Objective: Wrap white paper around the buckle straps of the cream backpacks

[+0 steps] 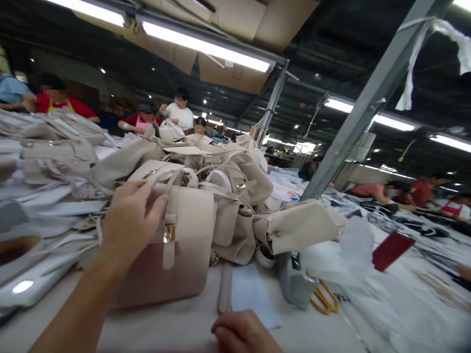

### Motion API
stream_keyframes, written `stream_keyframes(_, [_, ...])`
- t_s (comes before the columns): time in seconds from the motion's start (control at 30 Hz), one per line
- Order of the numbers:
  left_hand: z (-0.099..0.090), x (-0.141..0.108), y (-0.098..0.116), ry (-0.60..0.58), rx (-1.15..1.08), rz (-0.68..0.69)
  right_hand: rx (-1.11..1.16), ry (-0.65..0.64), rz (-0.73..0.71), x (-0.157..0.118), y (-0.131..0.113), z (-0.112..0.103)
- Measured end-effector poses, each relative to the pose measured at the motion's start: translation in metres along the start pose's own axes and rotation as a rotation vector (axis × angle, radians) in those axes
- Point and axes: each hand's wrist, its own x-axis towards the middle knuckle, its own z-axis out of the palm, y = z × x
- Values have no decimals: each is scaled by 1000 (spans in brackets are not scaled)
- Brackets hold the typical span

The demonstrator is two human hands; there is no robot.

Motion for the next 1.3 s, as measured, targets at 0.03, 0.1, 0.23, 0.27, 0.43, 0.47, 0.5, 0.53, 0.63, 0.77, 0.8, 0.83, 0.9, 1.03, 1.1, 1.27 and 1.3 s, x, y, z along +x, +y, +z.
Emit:
stream_keyframes(0.03, [7, 7, 1, -23, 17, 19, -59, 95, -40, -2, 16, -3])
stream_keyframes(0.1, [18, 15, 4, -36, 16, 37, -257, 311, -71, -1, 44, -10])
stream_keyframes(0.23, [28, 15, 9, -33, -99, -18, -716, 526, -26, 5, 84, -8])
stream_keyframes(0.27, [27, 14, 11, -48, -135, -50, -784, 532, -34, 6, 89, -5])
stream_keyframes(0.43, [20, 9, 16, -202, -466, -259, -833, 534, -38, 7, 97, 2])
stream_keyframes(0.47, [19, 8, 16, -226, -568, -301, -800, 502, -34, 8, 96, 0])
stream_keyframes(0.5, [18, 7, 16, -242, -665, -341, -762, 463, -27, 9, 96, -3])
stream_keyframes(0.53, [18, 5, 16, -252, -749, -380, -727, 432, -6, 10, 95, -6])
stream_keyframes(0.63, [20, 0, 16, -261, -899, -471, -704, 406, 129, 18, 92, -16])
stream_keyframes(0.77, [23, -5, 14, -240, -964, -529, -782, 330, 200, 24, 85, -18])
stream_keyframes(0.8, [24, -6, 14, -237, -973, -542, -793, 314, 194, 25, 83, -17])
stream_keyframes(0.83, [24, -7, 13, -237, -985, -553, -795, 315, 192, 25, 81, -16])
stream_keyframes(0.9, [25, -8, 13, -241, -1018, -572, -756, 342, 182, 25, 78, -17])
stream_keyframes(1.03, [24, -8, 12, -251, -1074, -612, -636, 381, 125, 30, 78, -28])
stream_keyframes(1.1, [24, -8, 11, -250, -1087, -632, -632, 423, 114, 32, 80, -32])
stream_keyframes(1.27, [27, -8, 8, -250, -1129, -654, -422, 468, 78, 29, 87, -26])
stream_keyframes(1.3, [27, -8, 7, -245, -1137, -647, -387, 488, 78, 28, 88, -24])
